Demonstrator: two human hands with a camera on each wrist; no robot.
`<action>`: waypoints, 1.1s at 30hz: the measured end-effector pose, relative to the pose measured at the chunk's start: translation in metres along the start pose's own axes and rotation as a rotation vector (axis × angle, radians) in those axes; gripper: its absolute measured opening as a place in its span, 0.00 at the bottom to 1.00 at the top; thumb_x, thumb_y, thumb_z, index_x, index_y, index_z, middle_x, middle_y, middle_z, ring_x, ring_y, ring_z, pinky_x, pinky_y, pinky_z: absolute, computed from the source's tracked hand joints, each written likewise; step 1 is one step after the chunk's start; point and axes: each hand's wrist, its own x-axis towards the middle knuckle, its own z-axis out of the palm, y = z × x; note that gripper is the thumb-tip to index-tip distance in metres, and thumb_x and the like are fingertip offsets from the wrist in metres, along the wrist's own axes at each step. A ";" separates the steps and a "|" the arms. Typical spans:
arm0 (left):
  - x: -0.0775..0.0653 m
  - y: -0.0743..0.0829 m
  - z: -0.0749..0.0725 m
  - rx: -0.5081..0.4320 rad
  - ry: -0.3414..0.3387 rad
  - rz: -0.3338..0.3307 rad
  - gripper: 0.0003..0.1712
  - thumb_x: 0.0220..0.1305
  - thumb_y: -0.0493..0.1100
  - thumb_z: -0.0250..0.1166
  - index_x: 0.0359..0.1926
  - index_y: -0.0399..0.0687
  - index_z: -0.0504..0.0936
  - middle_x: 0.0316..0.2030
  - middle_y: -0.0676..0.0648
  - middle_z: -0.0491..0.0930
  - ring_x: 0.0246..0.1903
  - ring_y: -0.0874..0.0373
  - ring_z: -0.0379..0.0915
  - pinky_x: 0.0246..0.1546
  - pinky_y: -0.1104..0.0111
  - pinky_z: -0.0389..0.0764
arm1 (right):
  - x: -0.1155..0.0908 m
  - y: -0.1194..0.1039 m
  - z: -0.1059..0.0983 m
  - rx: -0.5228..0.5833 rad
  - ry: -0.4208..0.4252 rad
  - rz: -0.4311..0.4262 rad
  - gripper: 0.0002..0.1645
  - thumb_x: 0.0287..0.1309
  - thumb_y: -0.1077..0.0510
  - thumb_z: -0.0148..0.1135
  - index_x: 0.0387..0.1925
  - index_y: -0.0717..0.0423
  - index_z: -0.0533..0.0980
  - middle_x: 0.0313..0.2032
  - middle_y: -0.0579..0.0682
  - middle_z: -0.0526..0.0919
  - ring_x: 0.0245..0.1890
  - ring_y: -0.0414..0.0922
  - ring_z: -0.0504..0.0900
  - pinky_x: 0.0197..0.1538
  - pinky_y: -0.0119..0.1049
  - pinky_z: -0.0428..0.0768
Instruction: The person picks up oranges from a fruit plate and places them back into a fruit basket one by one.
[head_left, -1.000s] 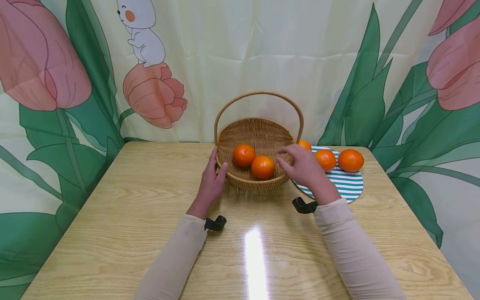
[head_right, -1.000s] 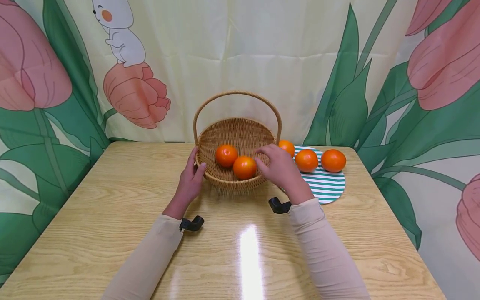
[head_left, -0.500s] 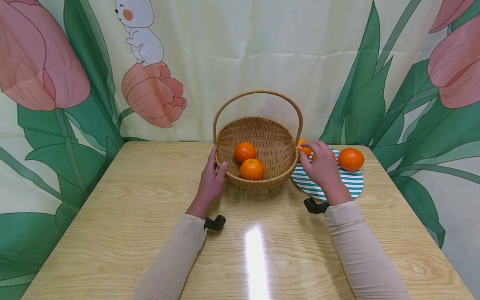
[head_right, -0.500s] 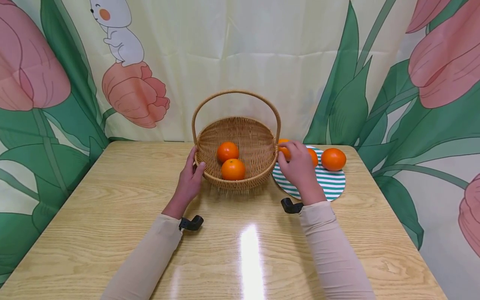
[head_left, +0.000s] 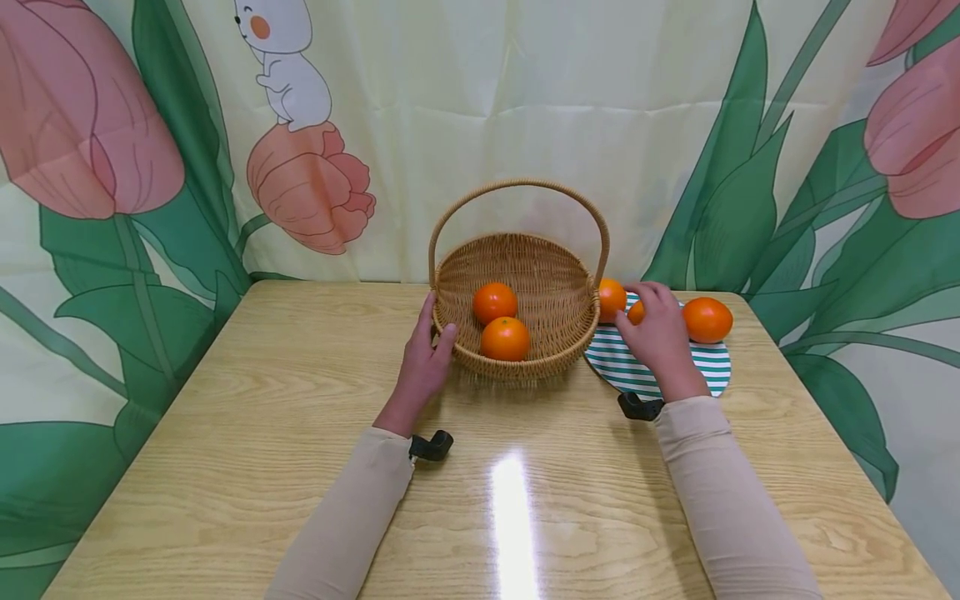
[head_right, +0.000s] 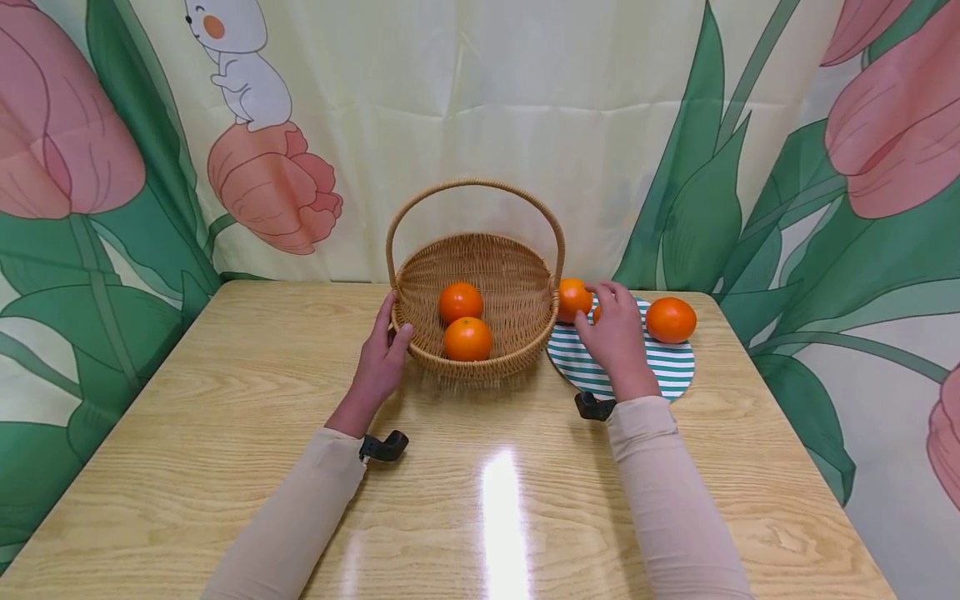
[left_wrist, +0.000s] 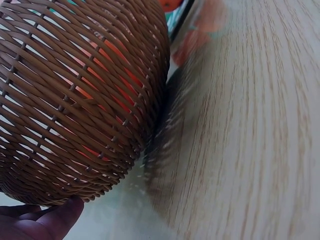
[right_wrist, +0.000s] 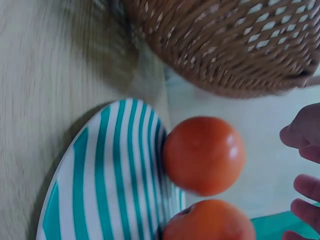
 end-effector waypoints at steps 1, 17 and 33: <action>0.000 0.000 0.000 -0.001 0.000 0.002 0.37 0.75 0.53 0.48 0.77 0.63 0.41 0.75 0.45 0.50 0.73 0.47 0.52 0.68 0.50 0.61 | 0.001 0.002 0.001 0.001 -0.006 0.014 0.27 0.60 0.57 0.60 0.61 0.60 0.71 0.62 0.64 0.66 0.61 0.64 0.64 0.64 0.62 0.67; -0.001 -0.001 -0.001 0.010 0.017 -0.011 0.37 0.75 0.55 0.48 0.77 0.63 0.41 0.75 0.46 0.50 0.73 0.48 0.53 0.69 0.52 0.61 | 0.009 0.030 0.006 -0.074 -0.130 0.111 0.37 0.58 0.56 0.59 0.68 0.60 0.63 0.69 0.69 0.54 0.67 0.69 0.53 0.67 0.68 0.55; 0.000 0.000 0.000 0.004 0.016 0.002 0.37 0.74 0.55 0.47 0.77 0.64 0.42 0.75 0.44 0.52 0.72 0.47 0.55 0.67 0.50 0.63 | 0.007 0.040 0.011 -0.094 -0.225 0.183 0.38 0.60 0.63 0.61 0.71 0.57 0.60 0.71 0.68 0.47 0.67 0.69 0.51 0.66 0.68 0.59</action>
